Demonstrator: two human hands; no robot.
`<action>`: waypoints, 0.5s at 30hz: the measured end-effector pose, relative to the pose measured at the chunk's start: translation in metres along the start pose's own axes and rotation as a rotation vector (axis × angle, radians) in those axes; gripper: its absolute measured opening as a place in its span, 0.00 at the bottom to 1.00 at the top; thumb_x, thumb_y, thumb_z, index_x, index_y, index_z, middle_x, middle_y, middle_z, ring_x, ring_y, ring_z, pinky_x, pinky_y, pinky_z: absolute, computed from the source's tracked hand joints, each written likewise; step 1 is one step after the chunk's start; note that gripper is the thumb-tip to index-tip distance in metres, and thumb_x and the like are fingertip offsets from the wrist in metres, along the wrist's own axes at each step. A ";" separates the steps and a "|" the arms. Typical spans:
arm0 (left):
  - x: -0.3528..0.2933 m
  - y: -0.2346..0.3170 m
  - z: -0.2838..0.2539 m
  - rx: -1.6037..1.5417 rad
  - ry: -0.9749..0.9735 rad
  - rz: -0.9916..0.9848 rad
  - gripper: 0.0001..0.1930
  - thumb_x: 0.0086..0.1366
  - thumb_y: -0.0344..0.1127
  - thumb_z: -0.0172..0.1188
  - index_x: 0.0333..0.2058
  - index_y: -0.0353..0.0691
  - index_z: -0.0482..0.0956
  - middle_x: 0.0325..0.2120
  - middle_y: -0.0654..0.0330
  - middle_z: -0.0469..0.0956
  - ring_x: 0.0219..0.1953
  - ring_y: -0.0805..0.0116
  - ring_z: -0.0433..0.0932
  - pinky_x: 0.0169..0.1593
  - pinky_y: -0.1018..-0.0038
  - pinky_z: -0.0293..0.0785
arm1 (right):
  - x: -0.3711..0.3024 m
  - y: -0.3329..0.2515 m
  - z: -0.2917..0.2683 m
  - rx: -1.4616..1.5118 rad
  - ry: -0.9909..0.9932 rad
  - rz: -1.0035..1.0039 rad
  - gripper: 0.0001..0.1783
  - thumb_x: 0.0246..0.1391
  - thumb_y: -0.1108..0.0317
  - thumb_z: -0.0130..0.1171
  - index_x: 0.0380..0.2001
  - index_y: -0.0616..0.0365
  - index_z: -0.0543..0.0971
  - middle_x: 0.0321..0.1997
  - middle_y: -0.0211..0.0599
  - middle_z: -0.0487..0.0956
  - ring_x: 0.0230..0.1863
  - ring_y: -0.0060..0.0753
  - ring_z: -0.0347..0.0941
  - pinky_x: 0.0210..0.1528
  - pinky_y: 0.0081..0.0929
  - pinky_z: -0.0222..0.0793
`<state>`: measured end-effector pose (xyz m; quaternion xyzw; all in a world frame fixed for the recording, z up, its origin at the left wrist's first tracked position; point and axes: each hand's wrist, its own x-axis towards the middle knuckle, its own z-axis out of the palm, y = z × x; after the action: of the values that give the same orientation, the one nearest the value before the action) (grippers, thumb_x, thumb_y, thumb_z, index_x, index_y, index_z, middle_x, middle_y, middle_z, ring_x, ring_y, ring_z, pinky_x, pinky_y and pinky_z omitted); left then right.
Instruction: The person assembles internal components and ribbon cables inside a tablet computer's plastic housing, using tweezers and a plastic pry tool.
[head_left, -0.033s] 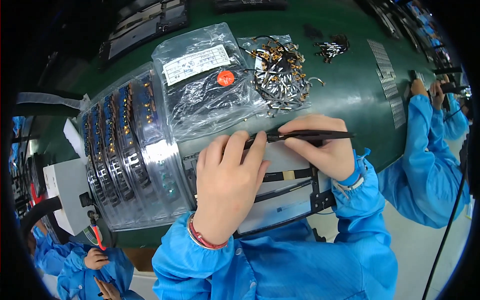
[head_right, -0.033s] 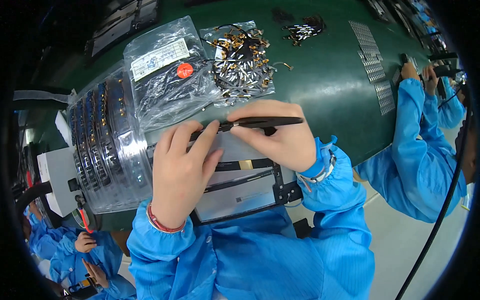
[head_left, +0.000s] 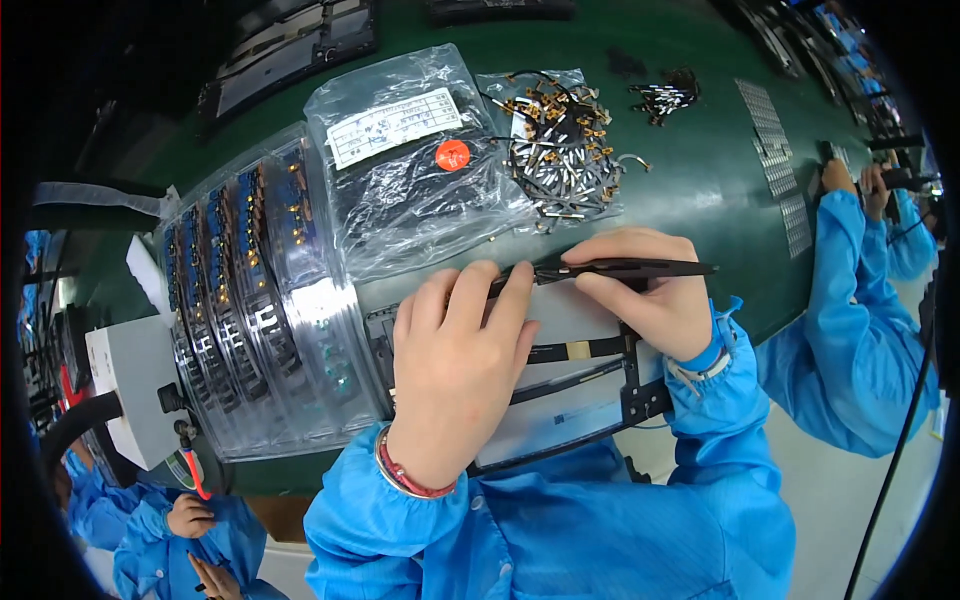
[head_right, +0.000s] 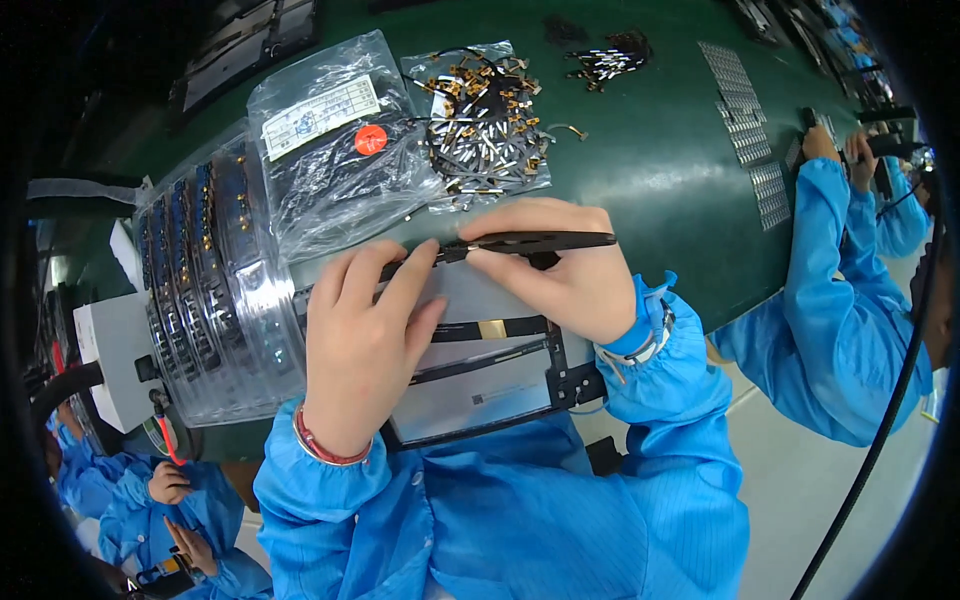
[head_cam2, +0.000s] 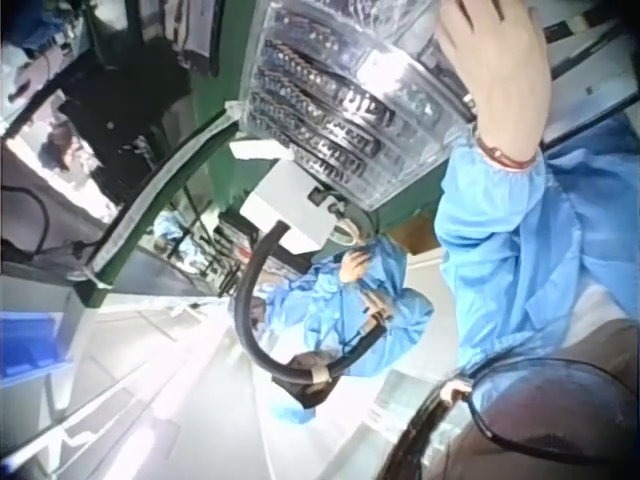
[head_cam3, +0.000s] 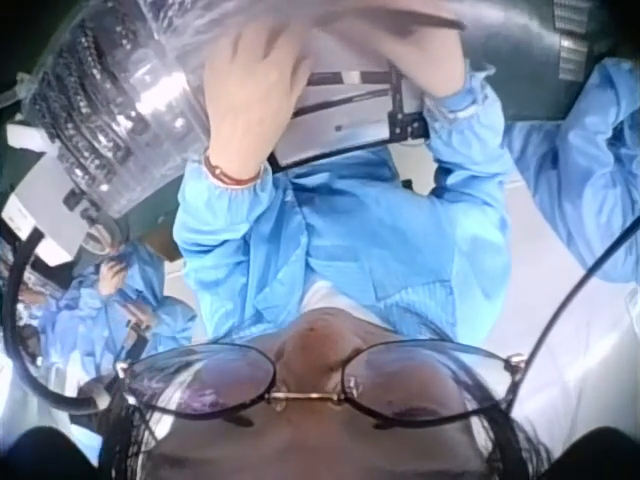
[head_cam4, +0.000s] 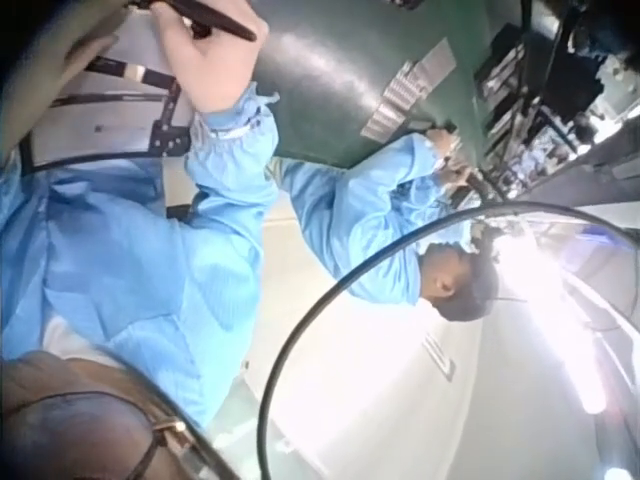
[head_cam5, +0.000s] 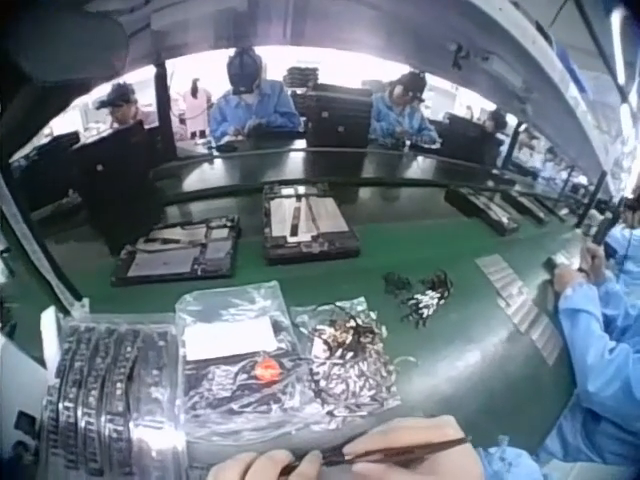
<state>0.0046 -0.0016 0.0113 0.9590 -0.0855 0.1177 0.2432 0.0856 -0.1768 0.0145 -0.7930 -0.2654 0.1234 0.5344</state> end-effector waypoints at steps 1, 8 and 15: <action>0.001 -0.001 0.000 -0.003 0.003 -0.001 0.23 0.45 0.30 0.64 0.44 0.38 0.74 0.39 0.57 0.71 0.41 0.56 0.69 0.46 0.65 0.66 | 0.001 0.001 -0.001 -0.041 -0.002 -0.025 0.10 0.43 0.76 0.62 0.33 0.63 0.79 0.30 0.40 0.79 0.30 0.26 0.75 0.32 0.21 0.71; 0.000 -0.005 0.002 -0.053 0.006 -0.067 0.25 0.46 0.32 0.64 0.46 0.35 0.71 0.41 0.54 0.71 0.44 0.54 0.69 0.48 0.64 0.65 | 0.004 -0.001 0.001 -0.104 -0.024 -0.042 0.10 0.43 0.76 0.62 0.33 0.62 0.80 0.30 0.41 0.79 0.30 0.28 0.76 0.32 0.23 0.72; 0.002 -0.005 0.002 -0.049 0.008 -0.065 0.25 0.47 0.33 0.64 0.46 0.35 0.71 0.41 0.54 0.71 0.44 0.54 0.69 0.48 0.65 0.65 | 0.004 0.001 0.000 -0.116 -0.014 -0.062 0.10 0.42 0.76 0.62 0.33 0.62 0.80 0.30 0.42 0.79 0.29 0.29 0.76 0.33 0.23 0.72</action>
<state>0.0080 0.0016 0.0073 0.9545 -0.0559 0.1116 0.2707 0.0896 -0.1750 0.0145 -0.8131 -0.3001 0.0969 0.4894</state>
